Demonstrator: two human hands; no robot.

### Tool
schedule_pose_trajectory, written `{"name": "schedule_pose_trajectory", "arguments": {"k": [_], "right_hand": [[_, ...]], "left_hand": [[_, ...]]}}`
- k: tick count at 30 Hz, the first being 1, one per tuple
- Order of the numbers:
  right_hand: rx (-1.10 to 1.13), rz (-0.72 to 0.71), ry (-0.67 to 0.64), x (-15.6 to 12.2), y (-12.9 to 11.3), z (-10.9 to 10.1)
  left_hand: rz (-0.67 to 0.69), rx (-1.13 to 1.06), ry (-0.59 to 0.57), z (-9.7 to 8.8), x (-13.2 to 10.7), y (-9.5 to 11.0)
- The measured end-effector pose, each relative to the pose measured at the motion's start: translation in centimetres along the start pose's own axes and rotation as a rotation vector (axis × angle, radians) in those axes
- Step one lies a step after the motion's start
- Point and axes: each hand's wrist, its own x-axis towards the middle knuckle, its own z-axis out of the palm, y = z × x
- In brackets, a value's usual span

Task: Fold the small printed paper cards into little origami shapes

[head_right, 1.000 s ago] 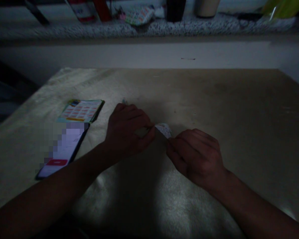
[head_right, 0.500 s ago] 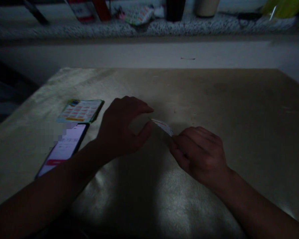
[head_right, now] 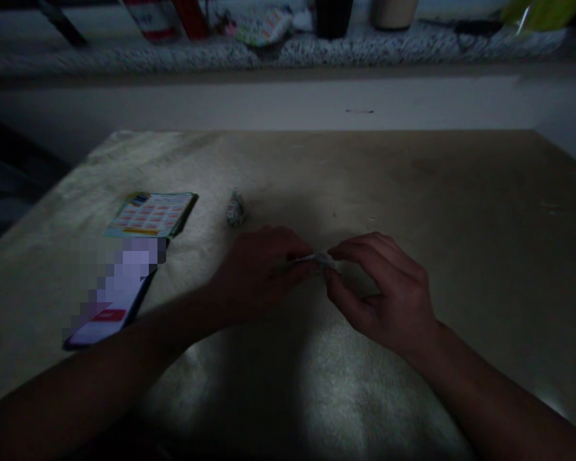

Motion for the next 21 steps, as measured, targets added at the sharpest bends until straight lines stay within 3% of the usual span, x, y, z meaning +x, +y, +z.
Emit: {"name": "schedule_pose_trajectory", "arguments": {"k": [3, 6, 15, 21], "right_hand": [[0.053, 0.101, 0.010, -0.02, -0.07, 0.18], [0.089, 0.125, 0.026, -0.01, -0.03, 0.43], [0.136, 0.083, 0.018, 0.21, 0.15, 0.59], [0.157, 0.075, 0.040, 0.35, -0.38, 0.61]], "left_hand": [[-0.165, -0.226, -0.010, -0.01, 0.15, 0.44], [-0.186, -0.286, 0.012, 0.13, 0.19, 0.64], [0.061, 0.013, 0.087, 0.43, -0.23, 0.46], [0.184, 0.059, 0.067, 0.77, -0.48, 0.09]]}}
